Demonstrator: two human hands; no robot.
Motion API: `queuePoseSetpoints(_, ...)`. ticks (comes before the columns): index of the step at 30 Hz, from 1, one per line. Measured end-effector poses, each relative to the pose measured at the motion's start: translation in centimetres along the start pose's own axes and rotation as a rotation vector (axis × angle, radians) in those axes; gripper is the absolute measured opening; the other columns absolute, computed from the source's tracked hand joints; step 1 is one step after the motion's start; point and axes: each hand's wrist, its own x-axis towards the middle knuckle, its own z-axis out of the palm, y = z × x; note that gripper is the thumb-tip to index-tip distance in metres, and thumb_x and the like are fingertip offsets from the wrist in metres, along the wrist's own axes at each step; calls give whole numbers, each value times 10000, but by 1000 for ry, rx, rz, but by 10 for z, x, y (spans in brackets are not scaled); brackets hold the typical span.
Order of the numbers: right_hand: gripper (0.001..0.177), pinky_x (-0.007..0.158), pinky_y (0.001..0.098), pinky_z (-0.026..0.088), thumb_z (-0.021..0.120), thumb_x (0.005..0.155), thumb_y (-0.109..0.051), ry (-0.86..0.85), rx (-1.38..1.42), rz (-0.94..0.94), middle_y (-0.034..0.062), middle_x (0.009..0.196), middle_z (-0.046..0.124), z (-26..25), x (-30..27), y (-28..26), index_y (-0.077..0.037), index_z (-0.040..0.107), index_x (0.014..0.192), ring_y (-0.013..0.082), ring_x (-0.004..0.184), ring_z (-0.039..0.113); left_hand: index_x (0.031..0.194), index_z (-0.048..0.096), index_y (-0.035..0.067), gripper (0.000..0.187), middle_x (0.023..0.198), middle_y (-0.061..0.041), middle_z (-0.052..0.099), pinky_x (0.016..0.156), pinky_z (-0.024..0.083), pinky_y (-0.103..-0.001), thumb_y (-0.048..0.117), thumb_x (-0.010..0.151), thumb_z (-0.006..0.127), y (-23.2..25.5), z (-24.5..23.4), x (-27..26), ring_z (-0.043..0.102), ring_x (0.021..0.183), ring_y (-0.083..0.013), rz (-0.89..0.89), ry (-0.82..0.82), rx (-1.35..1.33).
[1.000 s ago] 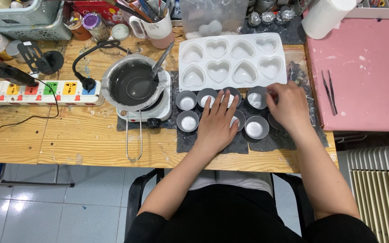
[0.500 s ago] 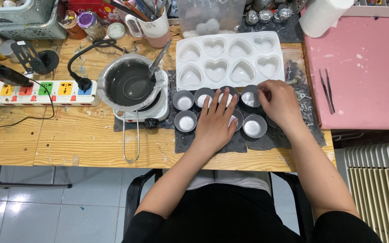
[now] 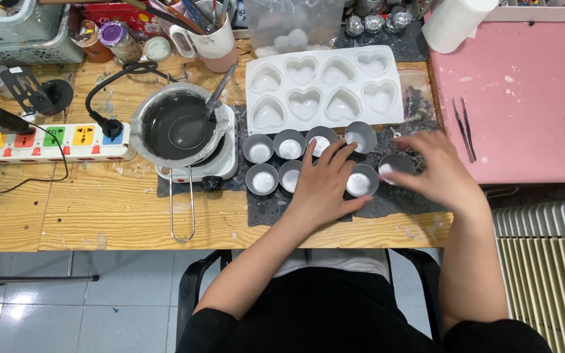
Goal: Stirring melted wax in a heating pot and preparing candle containers.
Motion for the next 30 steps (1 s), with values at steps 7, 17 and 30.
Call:
queuePoseSetpoints(7, 674, 1027, 437, 498, 887, 704, -243, -18, 104, 77, 167, 1288, 646, 7, -31, -2, -47, 642, 1300, 347, 1229, 611, 1140, 678, -1, 680, 1454, -103, 519, 1195, 223, -623, 587, 800, 729, 2, 0, 7, 415, 1412, -275, -5, 10, 1)
queuePoseSetpoints(17, 771, 999, 435, 492, 893, 660, -282, 27, 125, 96, 186, 1272, 643, 0, -33, -19, -22, 606, 1327, 352, 1203, 607, 1302, 611, -4, 724, 1462, -112, 514, 1200, 221, -636, 533, 832, 729, 4, 9, 2, 417, 1412, -284, -24, -12, 49)
queuePoseSetpoints(30, 261, 705, 386, 570, 724, 887, -85, -7, 128, 204, 140, 829, 734, 50, 44, 16, -14, 722, 1138, 265, 739, 730, 1504, 454, 39, 807, 1583, -209, 397, 1183, 199, -650, 594, 931, 575, -11, 19, -9, 337, 1491, -309, -195, 11, 128)
